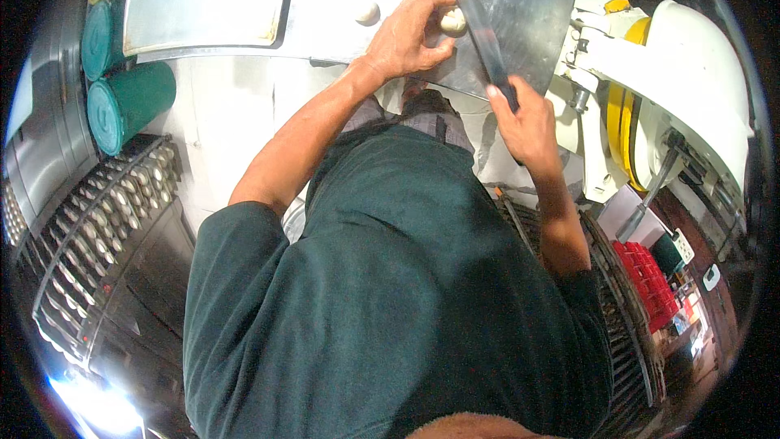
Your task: The person shapes portions of dough into small balls by hand and using a large knife on a stainless steel table, placing the finished balls onto a metal baking tray alongside other workers.
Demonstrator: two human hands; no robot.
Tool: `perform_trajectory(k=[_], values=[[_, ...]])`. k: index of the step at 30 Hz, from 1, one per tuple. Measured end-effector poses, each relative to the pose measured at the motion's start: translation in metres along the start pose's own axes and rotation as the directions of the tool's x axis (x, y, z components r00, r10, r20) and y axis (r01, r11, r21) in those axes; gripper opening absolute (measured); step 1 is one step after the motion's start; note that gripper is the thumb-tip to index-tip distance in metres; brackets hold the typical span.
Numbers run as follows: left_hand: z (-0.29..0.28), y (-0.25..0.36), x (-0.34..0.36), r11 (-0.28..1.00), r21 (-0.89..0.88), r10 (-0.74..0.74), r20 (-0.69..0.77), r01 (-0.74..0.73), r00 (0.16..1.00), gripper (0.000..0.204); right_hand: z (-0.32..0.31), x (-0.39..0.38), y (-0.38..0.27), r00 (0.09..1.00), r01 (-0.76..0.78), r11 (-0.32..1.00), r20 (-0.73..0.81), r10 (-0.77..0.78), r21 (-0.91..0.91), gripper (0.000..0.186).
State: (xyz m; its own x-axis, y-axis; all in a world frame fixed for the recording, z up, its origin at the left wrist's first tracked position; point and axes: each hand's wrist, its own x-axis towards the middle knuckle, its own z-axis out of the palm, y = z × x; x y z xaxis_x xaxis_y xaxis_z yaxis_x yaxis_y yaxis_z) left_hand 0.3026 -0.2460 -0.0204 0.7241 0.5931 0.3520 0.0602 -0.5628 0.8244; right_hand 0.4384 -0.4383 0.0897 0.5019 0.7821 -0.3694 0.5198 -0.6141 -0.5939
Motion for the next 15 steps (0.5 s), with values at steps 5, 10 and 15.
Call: perform_trajectory(k=[5, 10, 15], values=[[-0.001, 0.001, -0.002, 0.979, -0.033, -0.193, 0.135, 0.199, 0.972, 0.049, -0.002, -0.035, 0.017, 0.999, -0.035, 0.999, -0.025, 0.036, 0.04, 0.03], [-0.004, 0.002, -0.004, 0.985, -0.016, -0.171, 0.111, 0.174, 0.979, 0.047, 0.005, -0.039, 0.009, 0.996, -0.08, 0.996, 0.034, 0.079, 0.037, 0.029], [-0.005, -0.002, -0.005, 0.99, -0.042, -0.124, 0.139, 0.131, 0.982, 0.039, 0.009, -0.034, 0.014, 0.997, -0.052, 0.998, 0.055, 0.053, -0.025, 0.029]])
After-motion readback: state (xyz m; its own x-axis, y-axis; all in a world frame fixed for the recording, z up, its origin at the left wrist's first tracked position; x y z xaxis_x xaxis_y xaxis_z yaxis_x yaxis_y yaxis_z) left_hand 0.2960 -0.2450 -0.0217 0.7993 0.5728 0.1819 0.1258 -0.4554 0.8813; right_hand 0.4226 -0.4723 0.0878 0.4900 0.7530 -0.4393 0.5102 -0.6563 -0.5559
